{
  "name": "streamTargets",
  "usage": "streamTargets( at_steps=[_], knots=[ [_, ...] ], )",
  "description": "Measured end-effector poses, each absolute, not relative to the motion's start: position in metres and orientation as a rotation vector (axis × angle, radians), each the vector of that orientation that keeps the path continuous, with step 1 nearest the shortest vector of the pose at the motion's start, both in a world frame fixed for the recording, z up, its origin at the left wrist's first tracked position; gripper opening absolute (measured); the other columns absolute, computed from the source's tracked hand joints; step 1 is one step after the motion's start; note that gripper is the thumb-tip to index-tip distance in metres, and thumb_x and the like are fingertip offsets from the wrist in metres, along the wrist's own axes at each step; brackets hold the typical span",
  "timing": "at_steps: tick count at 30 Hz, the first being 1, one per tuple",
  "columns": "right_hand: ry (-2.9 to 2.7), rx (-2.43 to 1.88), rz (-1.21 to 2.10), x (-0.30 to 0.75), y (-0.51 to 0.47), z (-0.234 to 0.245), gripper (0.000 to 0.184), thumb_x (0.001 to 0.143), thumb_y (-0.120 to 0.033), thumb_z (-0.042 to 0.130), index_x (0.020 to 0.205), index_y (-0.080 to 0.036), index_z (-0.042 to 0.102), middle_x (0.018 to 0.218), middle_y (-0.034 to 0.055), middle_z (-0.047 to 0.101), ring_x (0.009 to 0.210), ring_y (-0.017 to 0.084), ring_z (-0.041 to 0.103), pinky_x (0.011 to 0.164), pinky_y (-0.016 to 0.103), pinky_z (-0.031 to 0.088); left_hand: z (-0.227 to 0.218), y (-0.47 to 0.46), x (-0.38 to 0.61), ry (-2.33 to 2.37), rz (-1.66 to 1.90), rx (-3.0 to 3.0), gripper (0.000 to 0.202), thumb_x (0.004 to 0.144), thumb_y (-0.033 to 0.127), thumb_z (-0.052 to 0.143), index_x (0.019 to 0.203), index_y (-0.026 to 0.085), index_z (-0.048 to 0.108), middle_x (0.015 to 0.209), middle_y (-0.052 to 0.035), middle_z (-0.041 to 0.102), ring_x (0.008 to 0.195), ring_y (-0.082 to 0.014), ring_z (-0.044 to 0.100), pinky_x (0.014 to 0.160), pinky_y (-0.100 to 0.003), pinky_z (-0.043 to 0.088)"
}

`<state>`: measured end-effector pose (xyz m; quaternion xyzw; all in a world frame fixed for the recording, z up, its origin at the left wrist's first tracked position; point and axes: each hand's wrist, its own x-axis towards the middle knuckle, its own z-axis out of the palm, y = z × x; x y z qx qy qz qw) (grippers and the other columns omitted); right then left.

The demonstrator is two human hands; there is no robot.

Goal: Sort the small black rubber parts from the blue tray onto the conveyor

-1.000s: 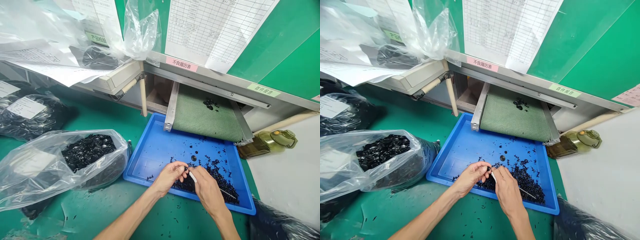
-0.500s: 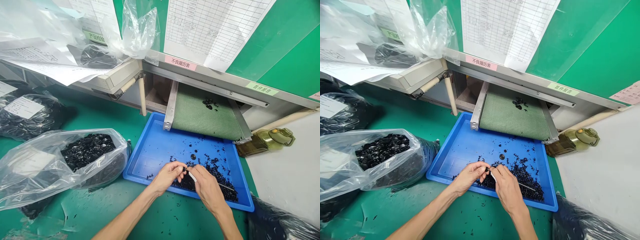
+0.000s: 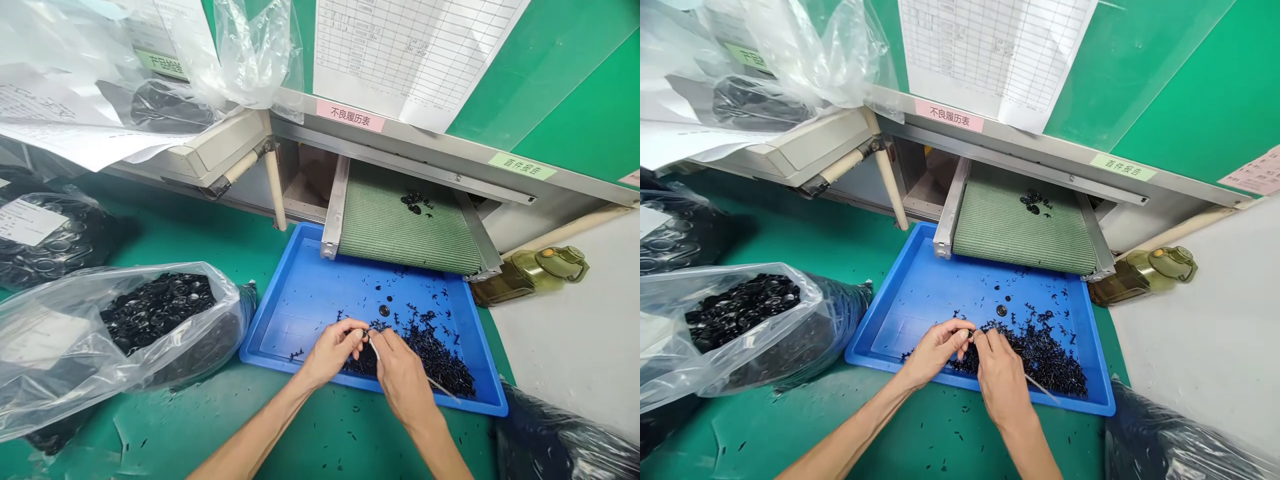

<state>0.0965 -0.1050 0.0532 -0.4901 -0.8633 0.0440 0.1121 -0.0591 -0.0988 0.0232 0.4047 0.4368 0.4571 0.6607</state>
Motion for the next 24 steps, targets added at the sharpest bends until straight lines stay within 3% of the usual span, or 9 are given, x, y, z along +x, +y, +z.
streamTargets(
  at_steps=[4,7,10,13,17,24],
  knots=[
    [-2.208,-1.661,0.300,0.077,-0.106,0.036,0.034,0.086,-0.011,0.029,0.099,-0.016,0.059,0.080,0.0054,0.057,0.060,0.014,0.053,0.055,0.024,0.040,0.006,-0.093,-0.047,1.055,1.097,0.873,0.039,0.079,0.045,0.059,0.099,0.013,0.062,0.065,0.0007,0.056,0.056,-0.0105,0.050,0.058,-0.024,0.040],
    [-2.008,-1.718,0.546,0.075,-0.097,0.030,0.034,0.086,-0.014,0.030,0.095,-0.016,0.062,0.078,0.0056,0.062,0.063,0.015,0.056,0.059,0.024,0.042,0.000,-0.089,-0.040,1.079,1.165,0.862,0.037,0.078,0.043,0.061,0.100,0.013,0.062,0.069,-0.0004,0.059,0.059,-0.0114,0.053,0.060,-0.025,0.042],
    [-1.932,-1.775,0.669,0.095,-0.075,0.029,0.039,0.081,-0.010,0.033,0.104,-0.018,0.063,0.088,0.0054,0.067,0.074,0.016,0.060,0.069,0.025,0.045,0.000,-0.083,-0.040,1.104,1.250,0.723,0.036,0.077,0.037,0.062,0.105,0.014,0.060,0.074,-0.0015,0.062,0.061,-0.0112,0.055,0.064,-0.025,0.045],
    [-2.005,-1.931,0.537,0.125,-0.041,0.025,0.045,0.079,-0.007,0.034,0.115,-0.016,0.060,0.104,0.0092,0.064,0.091,0.019,0.059,0.082,0.028,0.042,0.003,-0.076,-0.043,1.025,1.219,0.439,0.028,0.073,0.028,0.066,0.095,0.011,0.064,0.078,-0.0049,0.065,0.065,-0.0115,0.057,0.067,-0.025,0.047],
    [-2.180,-1.987,0.554,0.149,0.007,0.008,0.045,0.075,-0.004,0.041,0.113,-0.018,0.061,0.101,0.0098,0.063,0.089,0.020,0.060,0.080,0.027,0.041,0.004,-0.070,-0.049,0.861,1.201,0.188,0.015,0.066,0.015,0.069,0.080,0.010,0.064,0.082,-0.0083,0.067,0.073,-0.0142,0.061,0.071,-0.025,0.050],
    [-2.275,-1.779,0.684,0.140,0.011,0.010,0.042,0.074,0.001,0.042,0.104,-0.019,0.065,0.100,0.0058,0.063,0.092,0.016,0.059,0.082,0.024,0.040,-0.001,-0.064,-0.047,0.898,1.132,0.226,0.021,0.068,0.025,0.074,0.080,0.013,0.060,0.077,-0.0046,0.065,0.065,-0.0099,0.059,0.055,-0.018,0.044]
  ],
)
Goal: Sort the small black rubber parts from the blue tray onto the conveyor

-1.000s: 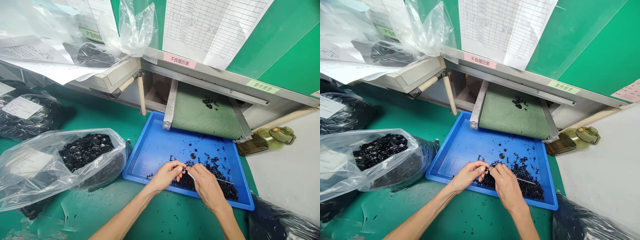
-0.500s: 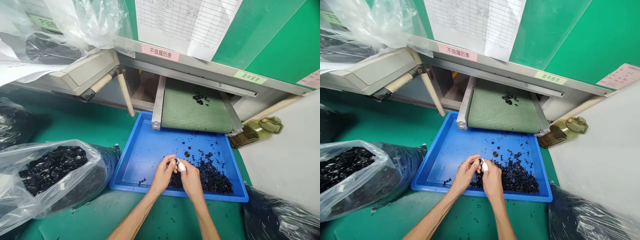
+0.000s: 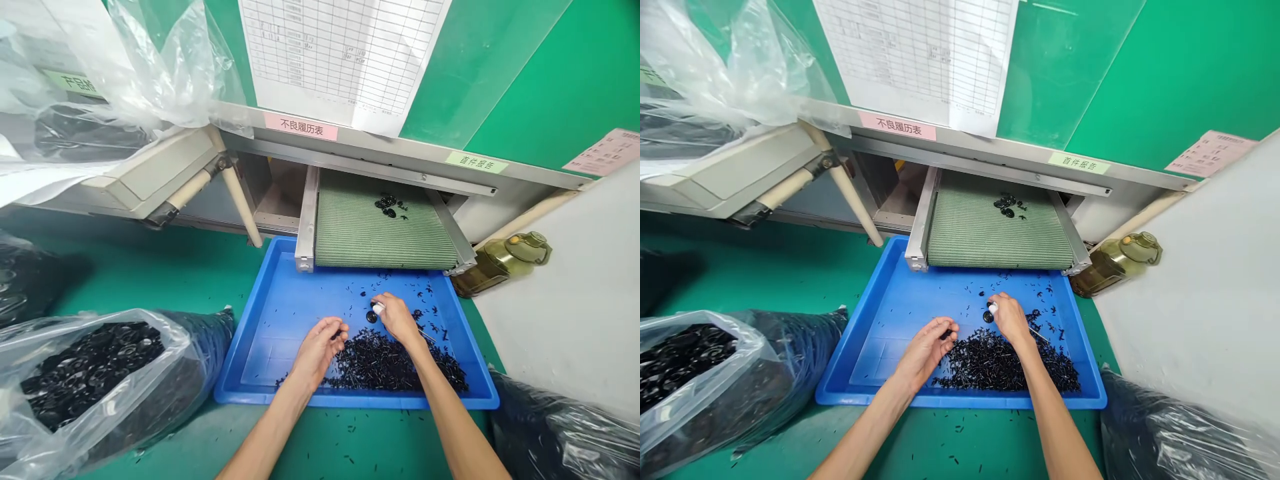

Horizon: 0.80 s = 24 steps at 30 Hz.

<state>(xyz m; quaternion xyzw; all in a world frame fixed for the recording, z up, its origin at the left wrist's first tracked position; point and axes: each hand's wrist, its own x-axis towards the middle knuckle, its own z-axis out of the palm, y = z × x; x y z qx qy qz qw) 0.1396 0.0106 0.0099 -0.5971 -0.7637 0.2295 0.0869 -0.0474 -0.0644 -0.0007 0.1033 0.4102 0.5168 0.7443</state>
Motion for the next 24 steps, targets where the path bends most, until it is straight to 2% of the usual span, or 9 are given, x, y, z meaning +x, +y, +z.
streamTargets(
  at_steps=[3,6,9,13,19,24],
  knots=[
    [-2.299,-1.472,0.825,0.126,-0.019,0.034,0.037,0.080,-0.005,0.042,0.105,-0.022,0.064,0.098,0.0021,0.061,0.089,0.013,0.057,0.081,0.022,0.041,0.000,-0.065,-0.043,0.873,1.067,0.343,0.030,0.069,0.037,0.074,0.083,0.014,0.060,0.077,-0.0040,0.064,0.062,-0.0085,0.057,0.049,-0.016,0.039],
    [-2.272,-1.295,0.900,0.114,-0.045,0.053,0.034,0.084,-0.008,0.040,0.103,-0.024,0.064,0.091,0.0018,0.059,0.081,0.013,0.055,0.075,0.024,0.042,0.001,-0.067,-0.042,0.813,1.037,0.440,0.034,0.068,0.042,0.074,0.079,0.012,0.061,0.067,-0.0015,0.060,0.056,-0.0070,0.052,0.048,-0.017,0.036],
    [-2.279,-1.304,0.866,0.108,-0.059,0.059,0.040,0.082,-0.006,0.037,0.106,-0.025,0.063,0.091,0.0027,0.056,0.078,0.013,0.053,0.073,0.025,0.043,0.002,-0.070,-0.044,0.806,1.027,0.463,0.034,0.066,0.039,0.077,0.081,0.011,0.065,0.060,0.0001,0.058,0.051,-0.0057,0.047,0.050,-0.018,0.036],
    [-2.239,-1.316,0.804,0.113,-0.073,0.051,0.049,0.080,-0.001,0.032,0.116,-0.025,0.057,0.095,0.0035,0.055,0.080,0.013,0.054,0.075,0.025,0.045,0.000,-0.074,-0.045,0.783,1.030,0.471,0.039,0.066,0.034,0.078,0.095,0.010,0.068,0.066,-0.0029,0.062,0.058,-0.0077,0.052,0.056,-0.020,0.040],
    [-2.289,-1.572,0.507,0.122,-0.093,0.043,0.050,0.076,0.000,0.034,0.116,-0.020,0.055,0.096,0.0058,0.058,0.081,0.016,0.056,0.075,0.029,0.047,-0.002,-0.079,-0.042,0.825,1.014,0.466,0.036,0.066,0.034,0.078,0.091,0.010,0.069,0.065,-0.0026,0.062,0.058,-0.0073,0.053,0.060,-0.020,0.042],
    [-2.426,-1.574,0.447,0.121,-0.096,0.046,0.048,0.076,0.000,0.035,0.115,-0.021,0.055,0.097,0.0054,0.059,0.087,0.017,0.055,0.077,0.027,0.046,0.000,-0.080,-0.042,0.843,1.025,0.468,0.036,0.064,0.034,0.079,0.090,0.011,0.069,0.065,-0.0024,0.062,0.060,-0.0086,0.054,0.061,-0.020,0.043]
  ],
)
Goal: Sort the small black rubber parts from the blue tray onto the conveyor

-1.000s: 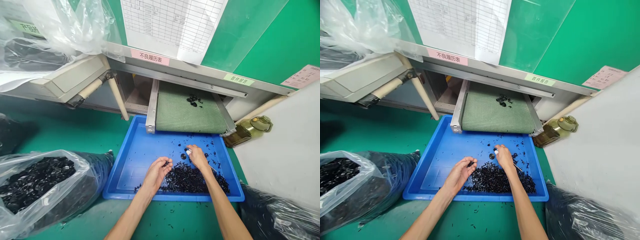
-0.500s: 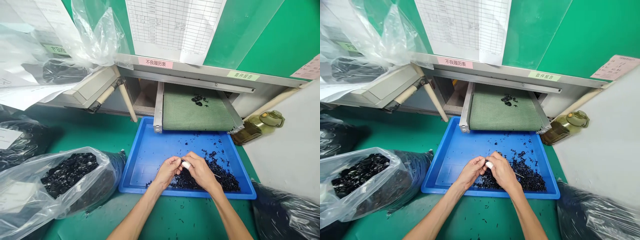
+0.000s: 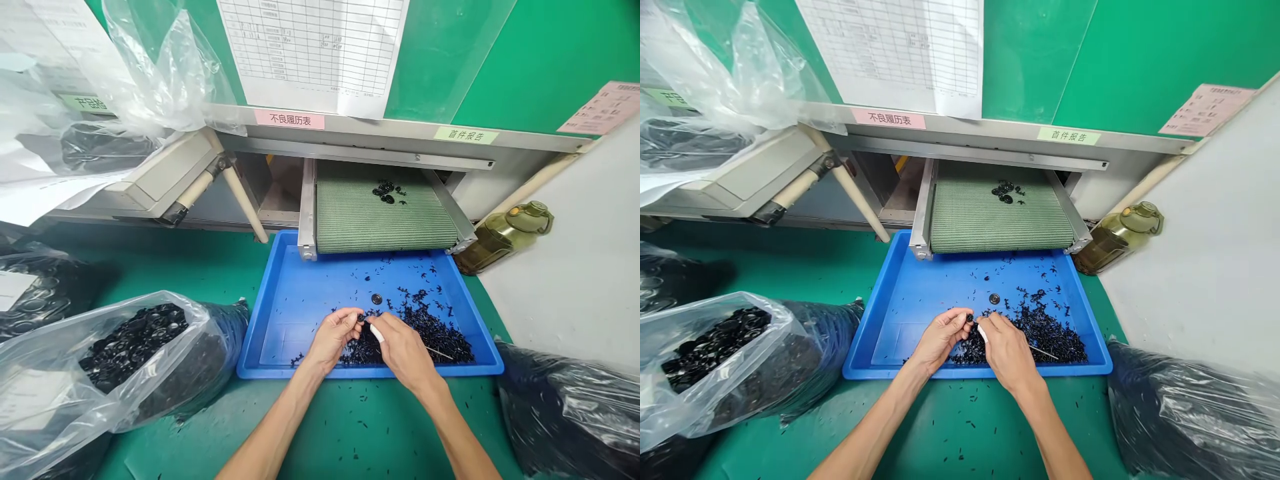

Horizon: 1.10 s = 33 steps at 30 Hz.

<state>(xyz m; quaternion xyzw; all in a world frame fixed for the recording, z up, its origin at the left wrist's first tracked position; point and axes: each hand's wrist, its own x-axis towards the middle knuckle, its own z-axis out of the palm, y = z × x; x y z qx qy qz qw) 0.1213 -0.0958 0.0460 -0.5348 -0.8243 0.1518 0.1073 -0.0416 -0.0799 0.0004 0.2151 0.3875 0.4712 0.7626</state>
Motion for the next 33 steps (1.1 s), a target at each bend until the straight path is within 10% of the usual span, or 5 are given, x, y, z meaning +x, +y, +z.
streamTargets(
  at_steps=[33],
  knots=[
    [-2.152,-1.848,0.718,0.092,-0.090,0.037,0.031,0.083,-0.005,0.034,0.098,-0.018,0.058,0.079,0.0050,0.066,0.070,0.016,0.061,0.064,0.024,0.039,0.004,-0.074,-0.036,0.922,1.083,0.534,0.032,0.060,0.031,0.081,0.080,0.012,0.064,0.065,-0.0024,0.065,0.056,-0.0096,0.058,0.062,-0.021,0.047]
  ],
)
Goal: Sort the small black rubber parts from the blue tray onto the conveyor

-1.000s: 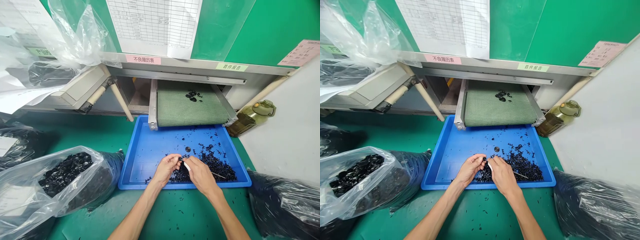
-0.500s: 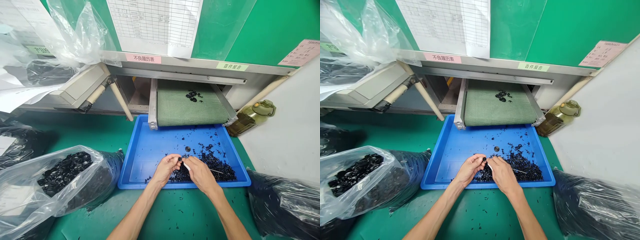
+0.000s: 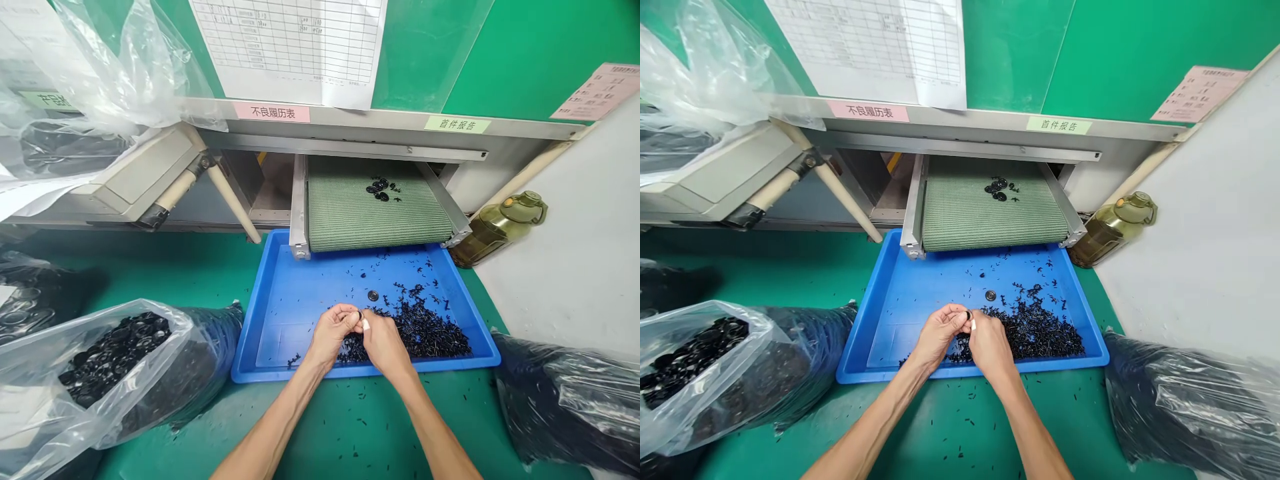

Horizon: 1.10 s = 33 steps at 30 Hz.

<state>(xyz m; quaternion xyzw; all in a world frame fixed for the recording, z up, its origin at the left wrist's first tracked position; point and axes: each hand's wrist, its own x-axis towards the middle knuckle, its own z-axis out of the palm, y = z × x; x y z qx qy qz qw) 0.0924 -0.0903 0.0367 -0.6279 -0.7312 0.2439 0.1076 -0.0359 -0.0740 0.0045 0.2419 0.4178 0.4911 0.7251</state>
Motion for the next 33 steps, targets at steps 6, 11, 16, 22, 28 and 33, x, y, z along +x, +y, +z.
streamTargets(
  at_steps=[6,11,16,22,28,33],
  knots=[
    [-2.026,-1.985,0.645,0.119,-0.050,0.023,0.039,0.083,-0.007,0.036,0.112,-0.019,0.058,0.094,0.0083,0.067,0.083,0.018,0.062,0.073,0.026,0.040,0.001,-0.066,-0.042,0.897,1.119,0.246,0.020,0.063,0.018,0.076,0.075,0.011,0.061,0.075,-0.0056,0.067,0.064,-0.0094,0.060,0.063,-0.019,0.051],
    [-2.104,-1.909,0.666,0.131,0.010,0.007,0.047,0.076,-0.003,0.041,0.115,-0.022,0.060,0.111,0.0085,0.060,0.095,0.020,0.058,0.081,0.026,0.039,-0.001,-0.059,-0.044,0.847,1.138,0.154,0.013,0.065,0.011,0.069,0.073,0.014,0.058,0.074,-0.0037,0.065,0.062,-0.0093,0.060,0.057,-0.018,0.050],
    [-2.086,-1.804,0.803,0.122,0.039,-0.004,0.040,0.072,-0.002,0.044,0.100,-0.020,0.067,0.104,0.0081,0.064,0.090,0.019,0.059,0.077,0.026,0.039,-0.003,-0.058,-0.045,0.855,1.149,0.199,0.018,0.068,0.019,0.073,0.079,0.014,0.060,0.073,-0.0016,0.062,0.062,-0.0085,0.058,0.055,-0.017,0.048],
    [-1.977,-1.573,1.137,0.116,-0.002,0.013,0.027,0.078,-0.025,0.048,0.097,-0.017,0.066,0.087,0.0023,0.069,0.076,0.016,0.060,0.064,0.023,0.043,-0.001,-0.061,-0.041,0.857,1.178,0.284,0.034,0.062,0.027,0.081,0.089,0.014,0.066,0.077,-0.0028,0.064,0.066,-0.0087,0.056,0.057,-0.017,0.042],
    [-1.532,-1.463,1.368,0.104,-0.047,0.037,0.025,0.069,-0.021,0.053,0.092,-0.016,0.062,0.078,0.0021,0.068,0.068,0.014,0.057,0.062,0.024,0.040,0.002,-0.068,-0.038,0.900,1.198,0.486,0.040,0.062,0.033,0.080,0.095,0.014,0.070,0.069,-0.0004,0.063,0.058,-0.0071,0.046,0.060,-0.022,0.035],
    [-1.642,-1.554,1.201,0.101,-0.058,0.045,0.016,0.073,-0.022,0.049,0.087,-0.019,0.056,0.075,-0.0002,0.064,0.066,0.013,0.054,0.061,0.024,0.039,-0.002,-0.070,-0.038,0.940,1.152,0.595,0.040,0.064,0.039,0.077,0.093,0.012,0.070,0.056,0.0032,0.051,0.052,-0.0066,0.036,0.052,-0.022,0.025]
  ],
)
